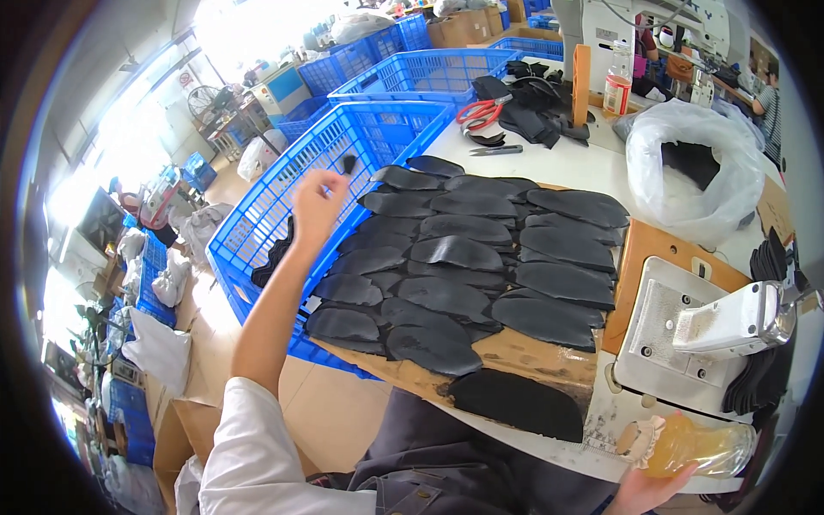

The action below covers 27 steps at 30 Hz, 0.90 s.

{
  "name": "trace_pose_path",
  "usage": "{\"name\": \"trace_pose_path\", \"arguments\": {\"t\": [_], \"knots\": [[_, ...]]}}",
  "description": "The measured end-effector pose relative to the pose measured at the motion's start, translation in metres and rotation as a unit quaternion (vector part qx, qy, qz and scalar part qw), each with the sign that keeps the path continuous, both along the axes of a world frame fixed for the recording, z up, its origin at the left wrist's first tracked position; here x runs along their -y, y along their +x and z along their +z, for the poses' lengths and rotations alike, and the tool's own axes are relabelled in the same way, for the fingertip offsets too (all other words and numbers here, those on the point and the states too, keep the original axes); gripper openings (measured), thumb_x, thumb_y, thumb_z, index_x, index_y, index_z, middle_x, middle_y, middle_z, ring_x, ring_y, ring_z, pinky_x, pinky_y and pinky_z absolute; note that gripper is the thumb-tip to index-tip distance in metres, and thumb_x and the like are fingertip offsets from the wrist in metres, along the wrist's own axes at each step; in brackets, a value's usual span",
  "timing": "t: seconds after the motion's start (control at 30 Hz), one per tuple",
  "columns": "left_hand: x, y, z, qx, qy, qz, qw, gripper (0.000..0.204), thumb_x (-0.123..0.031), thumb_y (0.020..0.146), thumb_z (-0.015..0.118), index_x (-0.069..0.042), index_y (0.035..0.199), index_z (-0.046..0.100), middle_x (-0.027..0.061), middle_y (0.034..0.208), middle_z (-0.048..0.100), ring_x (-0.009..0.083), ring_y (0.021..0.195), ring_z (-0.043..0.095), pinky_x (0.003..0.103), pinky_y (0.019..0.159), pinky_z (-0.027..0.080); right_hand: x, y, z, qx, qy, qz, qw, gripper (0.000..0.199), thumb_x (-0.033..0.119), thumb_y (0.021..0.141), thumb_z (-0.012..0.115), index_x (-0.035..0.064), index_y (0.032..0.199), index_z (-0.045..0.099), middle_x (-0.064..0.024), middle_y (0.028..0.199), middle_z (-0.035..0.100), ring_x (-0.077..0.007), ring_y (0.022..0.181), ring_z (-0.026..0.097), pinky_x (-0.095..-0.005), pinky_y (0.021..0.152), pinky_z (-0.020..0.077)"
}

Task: The recorder is applying glue to black shoe components on a workbench in a factory setting.

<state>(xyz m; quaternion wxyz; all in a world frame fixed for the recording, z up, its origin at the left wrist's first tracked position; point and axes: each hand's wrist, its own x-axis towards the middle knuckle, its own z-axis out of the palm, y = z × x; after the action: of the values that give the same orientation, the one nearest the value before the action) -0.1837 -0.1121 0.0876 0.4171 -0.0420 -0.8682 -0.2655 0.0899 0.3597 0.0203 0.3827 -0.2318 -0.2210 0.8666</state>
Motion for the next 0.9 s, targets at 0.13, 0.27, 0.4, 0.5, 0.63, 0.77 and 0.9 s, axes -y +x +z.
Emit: {"name": "trace_pose_path", "arguments": {"t": [0.13,0.27,0.4,0.5,0.63,0.77,0.9], "knots": [[-0.020,0.007,-0.033,0.155,-0.145,-0.140,0.967,0.015,-0.018,0.071,0.072,-0.007,0.065,0.063,0.0046,0.066,0.059,0.0248,0.068,0.057,0.038,0.063,0.042,0.001,-0.002,0.007,-0.005,-0.066,-0.018,0.998,0.060,0.036,0.096,0.044,-0.0004,0.140,0.025,-0.0193,0.144,0.032,-0.0285,0.132,0.033,-0.0405,0.110,0.0252],[-0.018,0.010,-0.037,0.142,-0.181,-0.149,0.962,0.017,-0.019,0.070,0.074,-0.008,0.066,0.062,0.0041,0.069,0.058,0.0244,0.067,0.056,0.036,0.063,0.042,-0.007,0.004,-0.005,-0.037,-0.022,0.044,0.998,0.065,0.041,0.094,0.044,0.0017,0.141,0.024,-0.0203,0.144,0.029,-0.0306,0.132,0.032,-0.0457,0.109,0.0269],[-0.023,0.014,-0.027,0.197,-0.093,-0.110,0.970,0.021,-0.016,0.071,0.074,-0.006,0.068,0.056,0.0049,0.068,0.055,0.0242,0.064,0.054,0.034,0.060,0.042,-0.005,0.005,-0.006,-0.039,-0.016,0.040,0.998,0.064,0.041,0.094,0.044,0.0027,0.141,0.024,-0.0205,0.144,0.029,-0.0303,0.132,0.032,-0.0457,0.109,0.0266],[-0.035,0.036,-0.008,0.061,-0.045,-0.073,0.994,0.023,-0.012,0.072,0.073,-0.005,0.069,0.051,0.0057,0.066,0.053,0.0240,0.063,0.054,0.034,0.059,0.042,-0.023,0.014,-0.040,-0.141,0.116,0.159,0.970,0.068,0.045,0.092,0.046,0.0041,0.141,0.024,-0.0218,0.142,0.030,-0.0338,0.128,0.037,-0.0469,0.108,0.0282],[-0.086,0.108,-0.006,-0.073,-0.082,-0.260,0.959,0.013,-0.005,0.073,0.068,-0.010,0.069,0.056,0.0034,0.066,0.056,0.0230,0.059,0.052,0.035,0.056,0.038,-0.001,0.014,-0.012,-0.017,0.272,0.117,0.955,0.082,0.057,0.083,0.055,0.0032,0.138,0.027,-0.0236,0.133,0.040,-0.0381,0.116,0.048,-0.0468,0.100,0.0389],[-0.110,0.187,-0.043,-0.012,-0.149,-0.363,0.920,0.034,-0.013,0.067,0.075,-0.007,0.100,0.067,0.0023,0.084,0.058,0.0152,0.072,0.056,0.029,0.060,0.042,0.056,-0.015,0.043,-0.038,0.398,0.276,0.874,0.083,0.044,0.071,0.075,0.0021,0.130,0.034,-0.0218,0.123,0.047,-0.0298,0.110,0.053,-0.0391,0.085,0.0504],[-0.120,0.189,-0.075,-0.033,-0.135,-0.361,0.922,0.032,-0.008,0.068,0.069,-0.003,0.099,0.066,0.0034,0.088,0.061,0.0161,0.077,0.057,0.028,0.065,0.045,0.098,-0.036,0.076,0.000,0.517,0.330,0.790,0.084,0.029,0.068,0.080,0.0028,0.131,0.031,-0.0191,0.124,0.047,-0.0239,0.109,0.051,-0.0344,0.090,0.0456]]}}
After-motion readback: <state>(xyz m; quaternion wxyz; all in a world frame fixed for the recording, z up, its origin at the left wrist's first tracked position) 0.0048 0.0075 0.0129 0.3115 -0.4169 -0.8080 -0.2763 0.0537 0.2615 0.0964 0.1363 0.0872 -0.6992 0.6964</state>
